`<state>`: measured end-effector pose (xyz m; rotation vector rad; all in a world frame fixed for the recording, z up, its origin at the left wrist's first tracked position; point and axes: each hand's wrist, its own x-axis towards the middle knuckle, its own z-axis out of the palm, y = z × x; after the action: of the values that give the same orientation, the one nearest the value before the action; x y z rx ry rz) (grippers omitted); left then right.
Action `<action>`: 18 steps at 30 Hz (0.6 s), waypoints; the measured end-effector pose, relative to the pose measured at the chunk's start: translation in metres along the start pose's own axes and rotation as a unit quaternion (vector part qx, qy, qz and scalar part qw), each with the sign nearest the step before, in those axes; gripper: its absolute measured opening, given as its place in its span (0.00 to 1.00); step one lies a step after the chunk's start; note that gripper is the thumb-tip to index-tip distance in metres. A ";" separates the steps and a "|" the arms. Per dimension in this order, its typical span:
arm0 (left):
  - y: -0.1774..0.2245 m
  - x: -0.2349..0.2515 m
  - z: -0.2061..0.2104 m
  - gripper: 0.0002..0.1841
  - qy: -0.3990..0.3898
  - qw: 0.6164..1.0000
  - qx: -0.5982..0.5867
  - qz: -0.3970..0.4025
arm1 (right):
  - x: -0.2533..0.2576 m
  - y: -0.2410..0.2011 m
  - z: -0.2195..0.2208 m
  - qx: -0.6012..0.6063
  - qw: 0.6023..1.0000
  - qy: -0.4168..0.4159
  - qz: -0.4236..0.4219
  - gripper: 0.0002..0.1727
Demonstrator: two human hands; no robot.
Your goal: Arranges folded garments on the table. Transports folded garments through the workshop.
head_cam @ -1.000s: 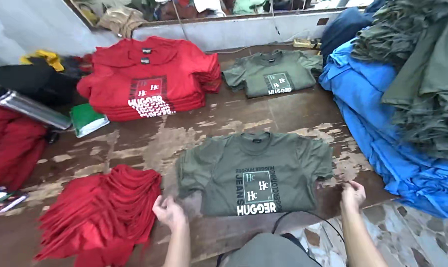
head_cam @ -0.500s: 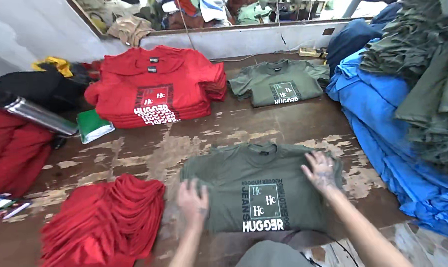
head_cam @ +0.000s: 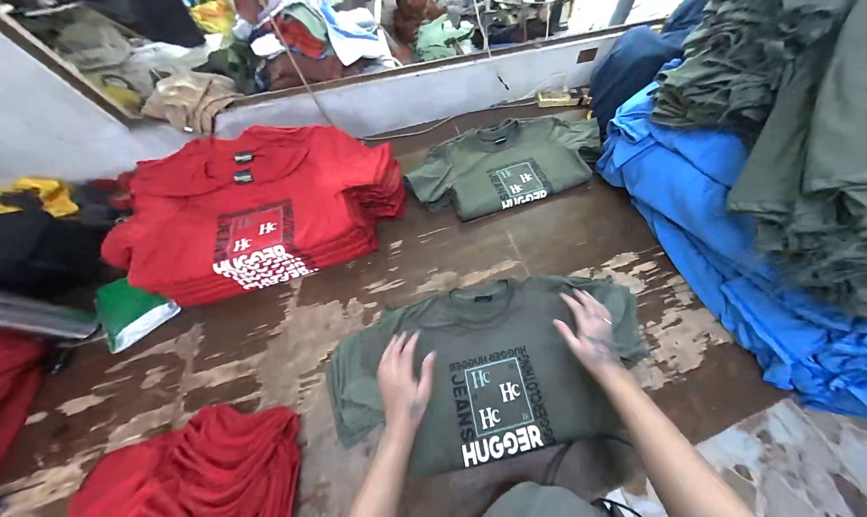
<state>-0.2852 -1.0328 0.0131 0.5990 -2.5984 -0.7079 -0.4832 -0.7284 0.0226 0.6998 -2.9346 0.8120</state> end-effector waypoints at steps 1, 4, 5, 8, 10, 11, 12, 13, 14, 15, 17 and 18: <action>-0.001 -0.031 -0.017 0.26 0.052 0.998 -0.018 -0.022 | -0.024 0.010 -0.022 0.010 0.998 0.008 0.055 0.26; 0.006 -0.103 -0.054 0.22 -0.001 0.970 -0.038 -0.241 | -0.074 0.030 -0.071 0.021 0.962 -0.137 0.237 0.29; 0.008 -0.112 -0.057 0.26 -0.083 0.943 -0.025 -0.321 | -0.077 0.031 -0.077 0.019 0.935 -0.220 0.278 0.34; 0.006 -0.108 -0.034 0.41 -0.193 0.892 -0.006 -0.409 | -0.067 0.031 -0.050 0.046 0.882 -0.332 0.332 0.44; 0.003 -0.086 -0.019 0.44 -0.158 0.882 -0.027 -0.443 | -0.058 0.033 -0.027 0.101 0.866 -0.307 0.382 0.46; 0.008 -0.069 -0.021 0.40 -0.140 0.867 -0.062 -0.475 | -0.055 0.035 -0.022 0.155 0.854 -0.284 0.407 0.45; 0.016 -0.052 -0.030 0.36 -0.130 0.843 -0.119 -0.508 | -0.053 0.035 -0.021 0.235 0.834 -0.257 0.429 0.44; 0.020 -0.041 -0.038 0.30 -0.126 0.815 -0.187 -0.533 | -0.053 0.037 -0.021 0.322 0.806 -0.232 0.440 0.40; 0.020 -0.037 -0.044 0.25 -0.127 0.786 -0.259 -0.546 | -0.053 0.038 -0.023 0.402 0.773 -0.218 0.439 0.34; 0.014 -0.040 -0.043 0.19 -0.129 0.762 -0.328 -0.543 | -0.053 0.039 -0.025 0.462 0.745 -0.218 0.429 0.27; 0.001 -0.044 -0.028 0.15 -0.104 0.731 -0.429 -0.521 | -0.044 0.041 -0.028 0.525 0.713 -0.214 0.413 0.21; 0.012 -0.039 -0.025 0.14 -0.087 0.729 -0.444 -0.513 | -0.035 0.043 -0.027 0.538 0.709 -0.203 0.409 0.20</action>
<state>-0.2444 -1.0134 0.0304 1.6213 -1.4536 -2.1985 -0.4723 -0.6673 0.0207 -0.7357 -2.7095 2.8340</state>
